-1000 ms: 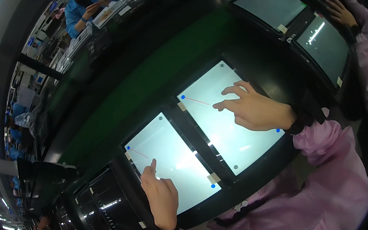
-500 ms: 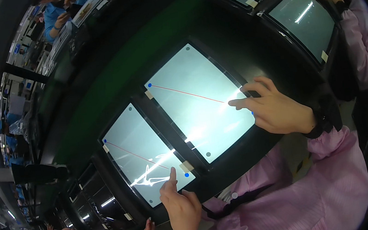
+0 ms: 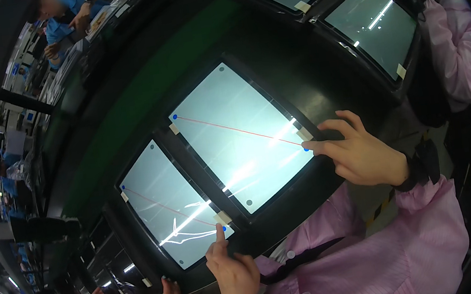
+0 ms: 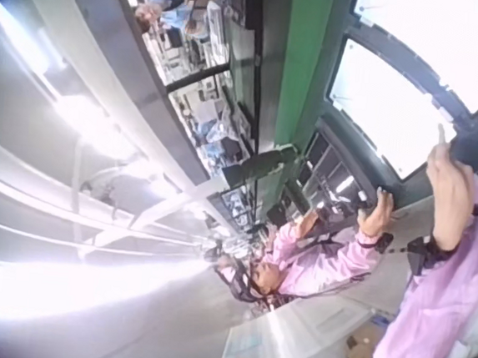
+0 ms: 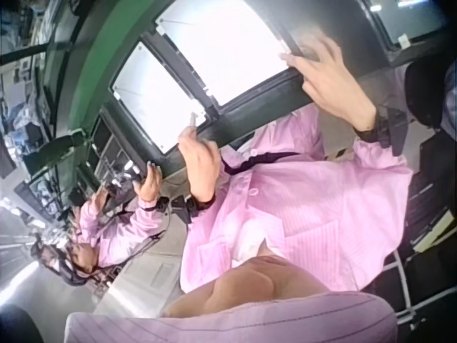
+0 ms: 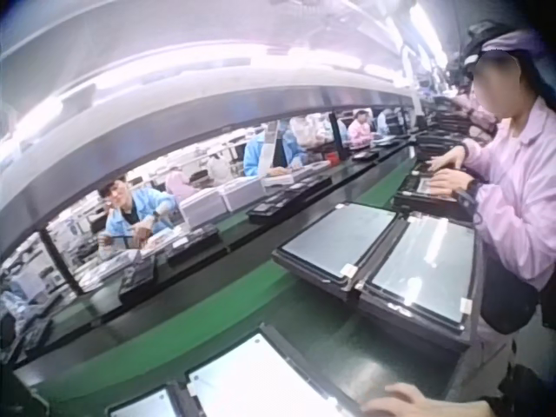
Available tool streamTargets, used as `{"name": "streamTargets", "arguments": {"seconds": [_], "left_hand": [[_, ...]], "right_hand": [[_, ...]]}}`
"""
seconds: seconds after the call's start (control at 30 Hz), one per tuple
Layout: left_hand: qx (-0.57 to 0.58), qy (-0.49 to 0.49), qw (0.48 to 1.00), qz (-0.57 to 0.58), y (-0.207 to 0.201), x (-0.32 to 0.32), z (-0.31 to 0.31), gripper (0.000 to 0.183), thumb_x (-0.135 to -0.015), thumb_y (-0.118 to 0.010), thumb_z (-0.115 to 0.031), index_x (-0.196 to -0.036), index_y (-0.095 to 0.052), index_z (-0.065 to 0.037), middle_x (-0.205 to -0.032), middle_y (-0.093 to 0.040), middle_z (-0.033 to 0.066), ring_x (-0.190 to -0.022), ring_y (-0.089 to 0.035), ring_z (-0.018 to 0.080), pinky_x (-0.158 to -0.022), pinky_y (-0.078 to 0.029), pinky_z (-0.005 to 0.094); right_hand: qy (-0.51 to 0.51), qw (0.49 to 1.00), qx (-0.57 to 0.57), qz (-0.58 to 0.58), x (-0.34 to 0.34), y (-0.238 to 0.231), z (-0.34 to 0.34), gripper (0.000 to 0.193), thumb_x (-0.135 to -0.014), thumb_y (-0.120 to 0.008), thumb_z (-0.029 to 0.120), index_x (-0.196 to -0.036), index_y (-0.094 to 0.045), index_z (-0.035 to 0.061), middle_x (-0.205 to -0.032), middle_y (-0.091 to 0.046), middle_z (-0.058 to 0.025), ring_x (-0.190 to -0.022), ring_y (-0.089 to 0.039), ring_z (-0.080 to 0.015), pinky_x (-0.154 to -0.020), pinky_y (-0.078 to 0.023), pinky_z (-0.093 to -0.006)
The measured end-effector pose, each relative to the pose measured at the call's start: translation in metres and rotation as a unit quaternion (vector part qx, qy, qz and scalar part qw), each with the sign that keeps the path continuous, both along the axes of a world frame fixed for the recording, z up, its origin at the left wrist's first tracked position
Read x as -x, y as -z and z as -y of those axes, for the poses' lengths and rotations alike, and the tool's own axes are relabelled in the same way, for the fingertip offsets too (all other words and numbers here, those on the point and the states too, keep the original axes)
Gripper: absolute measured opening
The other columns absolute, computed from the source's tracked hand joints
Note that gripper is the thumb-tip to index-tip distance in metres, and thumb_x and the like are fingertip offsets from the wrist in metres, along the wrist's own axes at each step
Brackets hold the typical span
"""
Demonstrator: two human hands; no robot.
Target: Performing quality control tests on tablet computer screens on an assembly line, including touch response, color grids, and hardware functionality.
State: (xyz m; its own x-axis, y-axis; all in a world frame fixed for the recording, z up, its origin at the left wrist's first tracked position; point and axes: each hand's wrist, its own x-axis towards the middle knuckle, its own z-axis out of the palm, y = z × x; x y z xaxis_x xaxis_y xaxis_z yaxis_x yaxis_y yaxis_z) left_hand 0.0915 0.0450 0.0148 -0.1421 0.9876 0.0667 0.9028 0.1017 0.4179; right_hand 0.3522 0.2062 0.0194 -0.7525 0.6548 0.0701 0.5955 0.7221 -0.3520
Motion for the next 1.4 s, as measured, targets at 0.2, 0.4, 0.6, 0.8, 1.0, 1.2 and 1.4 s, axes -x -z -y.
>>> {"name": "streamTargets", "arguments": {"seconds": [0.2, 0.4, 0.6, 0.8, 1.0, 1.2, 1.4], "left_hand": [[0.029, -0.019, 0.999, 0.032, 0.006, 0.001, 0.002, 0.066, -0.069, -0.049, 0.009, -0.132, -0.029, 0.012, -0.119, -0.049, 0.0215, -0.097, -0.047, 0.0334, -0.086, -0.037, 0.0434], [-0.119, -0.073, 0.990, 0.019, -0.019, 0.047, -0.025, 0.044, -0.074, -0.041, 0.011, -0.116, -0.031, 0.004, -0.125, -0.049, 0.0256, -0.109, -0.051, 0.0335, -0.097, -0.036, 0.0424], [-0.142, 0.038, 0.988, -0.040, -0.007, 0.142, -0.111, 0.041, -0.076, -0.041, 0.009, -0.114, -0.032, 0.000, -0.120, -0.054, 0.0224, -0.103, -0.051, 0.0328, -0.094, -0.037, 0.0408], [-0.162, -0.117, 0.979, -0.037, -0.005, 0.175, -0.119, 0.039, -0.075, -0.039, 0.010, -0.112, -0.034, 0.000, -0.114, -0.057, 0.0215, -0.106, -0.052, 0.0345, -0.095, -0.035, 0.0420], [-0.139, -0.122, 0.982, -0.026, 0.011, 0.192, -0.104, 0.038, -0.075, -0.036, 0.010, -0.112, -0.032, 0.002, -0.118, -0.056, 0.0231, -0.105, -0.052, 0.0366, -0.094, -0.034, 0.0426], [-0.092, -0.112, 0.988, -0.046, 0.007, 0.175, -0.097, 0.039, -0.076, -0.037, 0.012, -0.113, -0.032, 0.002, -0.120, -0.055, 0.0230, -0.107, -0.052, 0.0359, -0.094, -0.035, 0.0414], [-0.014, -0.074, 0.997, -0.031, -0.001, 0.116, -0.061, 0.040, -0.077, -0.038, 0.015, -0.114, -0.030, 0.003, -0.123, -0.051, 0.0267, -0.112, -0.051, 0.0349, -0.099, -0.034, 0.0384]], "right_hand": [[-0.001, 0.999, -0.014, 0.034, 0.007, -0.006, 0.002, 0.056, -0.071, -0.058, 0.005, -0.126, -0.048, 0.0050, -0.116, -0.059, -0.0038, -0.121, -0.040, -0.0263, -0.107, -0.022, -0.0503], [0.062, 0.983, 0.006, -0.175, 0.027, -0.017, -0.028, 0.052, -0.071, -0.051, 0.000, -0.123, -0.049, 0.0041, -0.118, -0.054, -0.0102, -0.120, -0.040, -0.0290, -0.104, -0.028, -0.0456], [0.069, 0.977, 0.028, -0.200, 0.085, 0.010, -0.103, 0.051, -0.072, -0.043, -0.004, -0.122, -0.050, 0.0051, -0.123, -0.046, -0.0154, -0.120, -0.038, -0.0342, -0.103, -0.031, -0.0408], [0.096, 0.966, 0.047, -0.236, 0.114, 0.014, -0.128, 0.043, -0.079, -0.042, -0.002, -0.121, -0.045, 0.0025, -0.124, -0.044, -0.0159, -0.120, -0.040, -0.0330, -0.101, -0.033, -0.0415], [0.126, 0.919, 0.054, -0.369, 0.113, 0.033, -0.134, 0.045, -0.075, -0.037, -0.007, -0.120, -0.043, -0.0026, -0.124, -0.045, -0.0166, -0.120, -0.048, -0.0286, -0.102, -0.034, -0.0385], [0.125, 0.910, 0.059, -0.392, 0.113, 0.038, -0.133, 0.045, -0.075, -0.036, -0.007, -0.120, -0.043, -0.0028, -0.125, -0.045, -0.0173, -0.119, -0.050, -0.0296, -0.102, -0.034, -0.0386], [0.115, 0.911, 0.040, -0.395, 0.110, 0.041, -0.133, 0.045, -0.076, -0.036, -0.005, -0.120, -0.043, -0.0026, -0.125, -0.044, -0.0169, -0.118, -0.050, -0.0289, -0.102, -0.034, -0.0386]]}}
